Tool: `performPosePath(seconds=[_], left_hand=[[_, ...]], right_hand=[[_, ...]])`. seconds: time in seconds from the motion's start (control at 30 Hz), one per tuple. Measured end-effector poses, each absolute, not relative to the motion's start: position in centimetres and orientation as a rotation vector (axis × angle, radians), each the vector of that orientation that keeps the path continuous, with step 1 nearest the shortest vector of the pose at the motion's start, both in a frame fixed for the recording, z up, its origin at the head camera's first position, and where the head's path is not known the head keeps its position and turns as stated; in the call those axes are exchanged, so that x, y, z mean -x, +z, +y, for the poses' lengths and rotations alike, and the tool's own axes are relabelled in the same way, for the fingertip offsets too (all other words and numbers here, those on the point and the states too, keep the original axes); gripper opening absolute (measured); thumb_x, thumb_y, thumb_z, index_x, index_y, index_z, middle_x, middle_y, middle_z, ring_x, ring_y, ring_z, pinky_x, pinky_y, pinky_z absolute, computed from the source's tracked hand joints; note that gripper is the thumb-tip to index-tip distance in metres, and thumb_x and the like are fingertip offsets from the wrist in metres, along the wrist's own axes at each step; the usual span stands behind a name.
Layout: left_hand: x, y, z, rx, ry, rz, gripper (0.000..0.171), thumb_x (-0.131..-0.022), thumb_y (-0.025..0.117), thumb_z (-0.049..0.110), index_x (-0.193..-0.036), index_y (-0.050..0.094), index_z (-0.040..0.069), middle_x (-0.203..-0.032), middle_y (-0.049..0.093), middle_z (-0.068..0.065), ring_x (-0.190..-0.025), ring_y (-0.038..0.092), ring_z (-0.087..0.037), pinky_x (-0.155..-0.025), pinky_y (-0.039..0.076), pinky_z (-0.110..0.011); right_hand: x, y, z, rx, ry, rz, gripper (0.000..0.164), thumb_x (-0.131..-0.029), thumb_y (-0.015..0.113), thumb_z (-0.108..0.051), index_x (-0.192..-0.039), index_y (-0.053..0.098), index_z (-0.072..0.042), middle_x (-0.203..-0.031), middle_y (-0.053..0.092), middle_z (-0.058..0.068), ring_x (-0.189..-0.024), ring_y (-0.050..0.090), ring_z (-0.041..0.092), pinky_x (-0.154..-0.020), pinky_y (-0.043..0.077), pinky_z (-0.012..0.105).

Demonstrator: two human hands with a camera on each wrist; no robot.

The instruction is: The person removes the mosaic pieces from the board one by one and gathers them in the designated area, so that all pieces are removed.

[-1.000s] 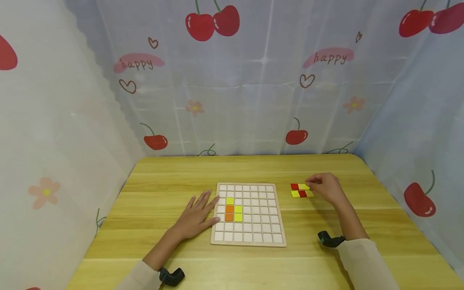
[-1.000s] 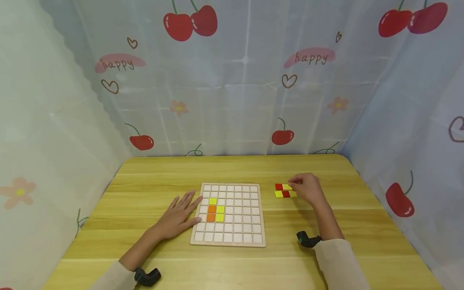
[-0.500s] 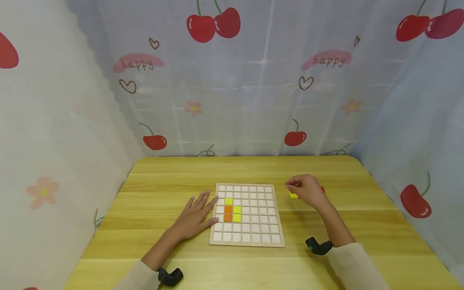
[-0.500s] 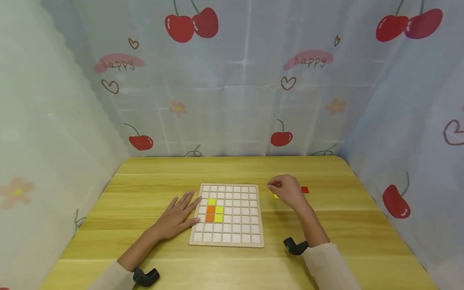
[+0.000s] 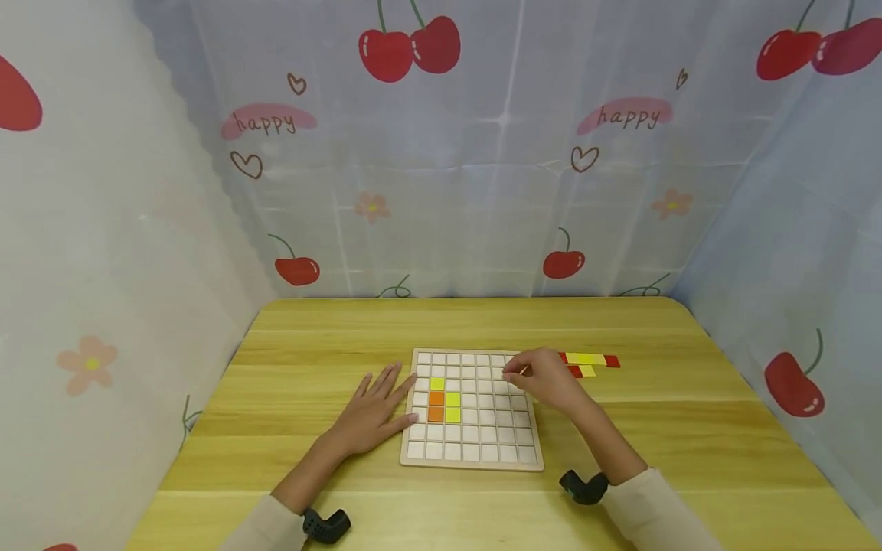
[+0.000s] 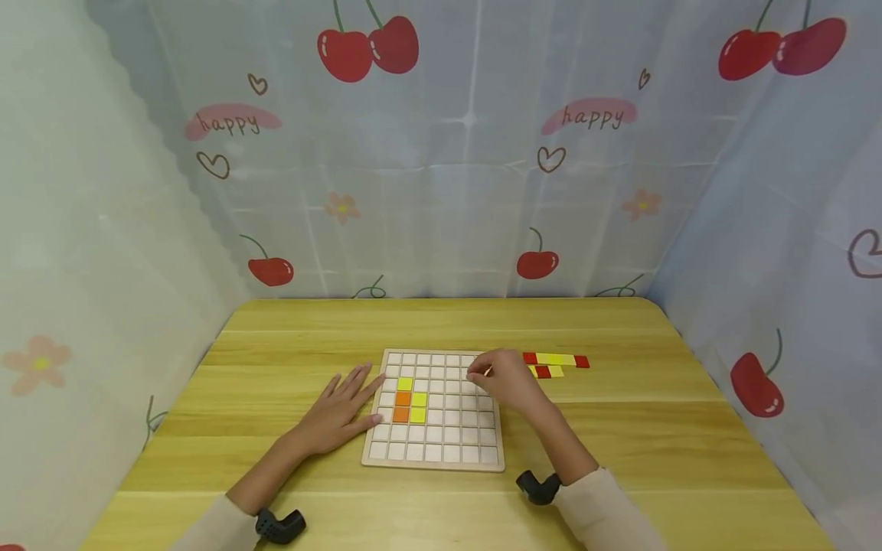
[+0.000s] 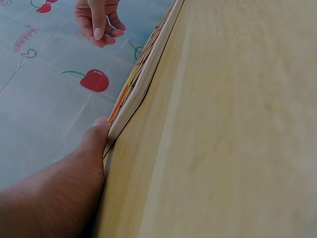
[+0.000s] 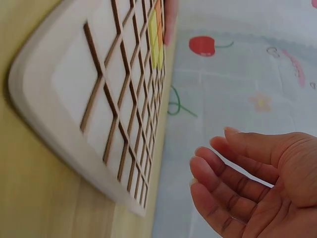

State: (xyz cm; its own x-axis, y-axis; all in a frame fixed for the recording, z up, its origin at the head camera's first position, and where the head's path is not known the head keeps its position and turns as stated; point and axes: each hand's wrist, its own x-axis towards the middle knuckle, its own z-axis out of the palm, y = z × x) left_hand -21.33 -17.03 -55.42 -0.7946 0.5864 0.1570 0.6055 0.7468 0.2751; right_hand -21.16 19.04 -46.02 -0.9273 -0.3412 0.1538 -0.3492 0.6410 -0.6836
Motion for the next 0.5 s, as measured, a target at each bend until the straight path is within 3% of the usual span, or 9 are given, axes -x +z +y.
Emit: performPosePath(seconds=[0.5], left_hand=[[21.2,-55.1,-17.1,0.984,-0.515,-2.876,0.076,-0.103,0.043,0.06,-0.164,0.023,0.018,-0.169,0.013,-0.017,-0.155,0.013,-0.035,-0.12,0.009,-0.063]], right_hand=[[20.5,-47.2,14.2,-0.746,1.163,-2.873,0.005,-0.091,0.076,-0.008,-0.094,0.079,-0.005,-0.082,0.07,-0.004,-0.071,0.058,0.016,-0.063,0.05,0.026]])
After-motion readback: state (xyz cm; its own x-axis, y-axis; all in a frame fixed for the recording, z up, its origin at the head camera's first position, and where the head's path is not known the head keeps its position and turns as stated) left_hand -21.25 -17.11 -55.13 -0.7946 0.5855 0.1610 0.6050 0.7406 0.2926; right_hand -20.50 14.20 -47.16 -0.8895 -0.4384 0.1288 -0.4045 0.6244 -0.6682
